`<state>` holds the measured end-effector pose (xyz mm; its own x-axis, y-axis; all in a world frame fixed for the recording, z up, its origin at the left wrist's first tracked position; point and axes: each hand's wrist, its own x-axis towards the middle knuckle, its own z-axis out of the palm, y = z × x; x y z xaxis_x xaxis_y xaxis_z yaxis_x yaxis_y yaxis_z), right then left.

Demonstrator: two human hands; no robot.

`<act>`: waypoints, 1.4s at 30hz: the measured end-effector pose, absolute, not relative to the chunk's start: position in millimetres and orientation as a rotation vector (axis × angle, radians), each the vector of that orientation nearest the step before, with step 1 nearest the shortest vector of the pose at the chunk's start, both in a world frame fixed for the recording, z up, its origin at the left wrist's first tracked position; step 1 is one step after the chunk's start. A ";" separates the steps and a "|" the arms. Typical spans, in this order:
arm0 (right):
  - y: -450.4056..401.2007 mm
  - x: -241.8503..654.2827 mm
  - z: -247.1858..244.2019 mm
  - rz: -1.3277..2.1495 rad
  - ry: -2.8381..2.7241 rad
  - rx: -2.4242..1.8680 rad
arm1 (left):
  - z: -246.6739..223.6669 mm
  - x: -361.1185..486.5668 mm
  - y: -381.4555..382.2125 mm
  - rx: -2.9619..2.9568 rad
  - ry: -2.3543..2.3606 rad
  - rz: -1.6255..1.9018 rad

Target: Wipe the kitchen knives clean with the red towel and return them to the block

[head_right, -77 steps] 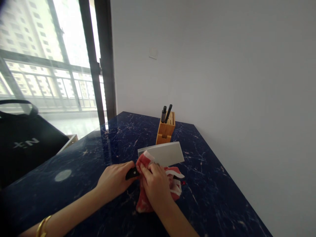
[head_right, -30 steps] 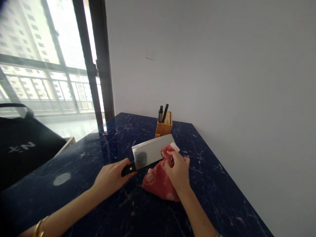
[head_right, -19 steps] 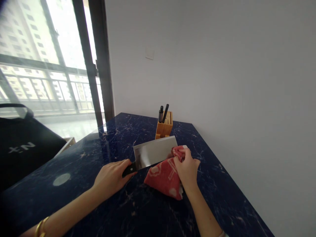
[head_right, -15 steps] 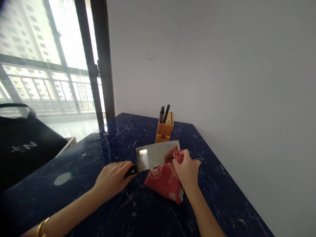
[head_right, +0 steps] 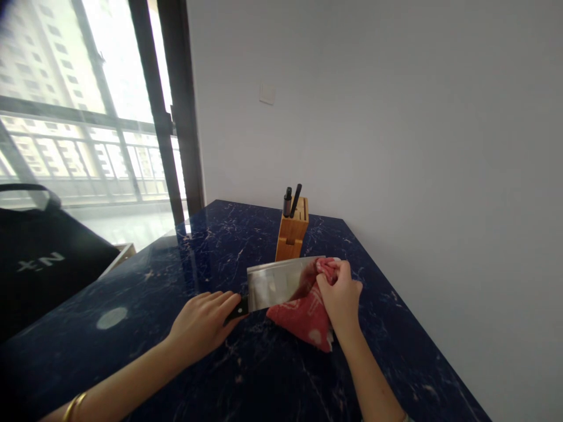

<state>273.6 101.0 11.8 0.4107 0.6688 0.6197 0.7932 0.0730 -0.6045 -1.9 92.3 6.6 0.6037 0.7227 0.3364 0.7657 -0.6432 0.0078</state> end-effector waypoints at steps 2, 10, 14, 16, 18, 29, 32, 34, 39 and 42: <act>100.6 274.4 12.8 -0.134 -1.310 -1.591 | 5.9 -1.0 90.8 -2.690 -1.218 -0.455; 97.1 258.2 12.2 -0.250 -1.392 -1.685 | 5.1 2.4 88.6 -2.714 -1.228 -0.426; 94.9 249.3 11.7 -0.223 -1.441 -1.693 | 5.4 3.0 89.6 -2.713 -1.225 -0.418; 94.5 248.1 12.2 -0.220 -1.436 -1.695 | 5.6 3.0 89.8 -2.708 -1.223 -0.417; 94.2 247.0 12.8 -0.229 -1.446 -1.695 | 5.5 3.1 89.4 -2.700 -1.212 -0.419; 79.7 203.5 9.9 -0.180 -1.698 -1.598 | -0.9 5.7 86.6 -2.714 -1.137 -0.422; 73.0 188.7 12.5 -0.145 -1.780 -1.510 | -0.6 8.1 85.8 -2.726 -1.120 -0.426; 68.9 180.1 12.9 -0.112 -1.847 -1.450 | -0.2 9.6 84.5 -2.735 -1.105 -0.424; 63.2 168.4 8.1 -0.080 -1.986 -1.334 | -0.8 9.9 82.9 -2.754 -1.106 -0.438; 66.4 174.5 7.5 -0.169 -1.882 -1.364 | -1.6 8.9 84.3 -2.772 -1.165 -0.476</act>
<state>174.5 66.4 7.5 -0.1097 0.7456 0.6573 0.8508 0.4124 -0.3258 8.9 84.3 -1.6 0.6591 0.6802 0.3209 0.7104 -0.7031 0.0311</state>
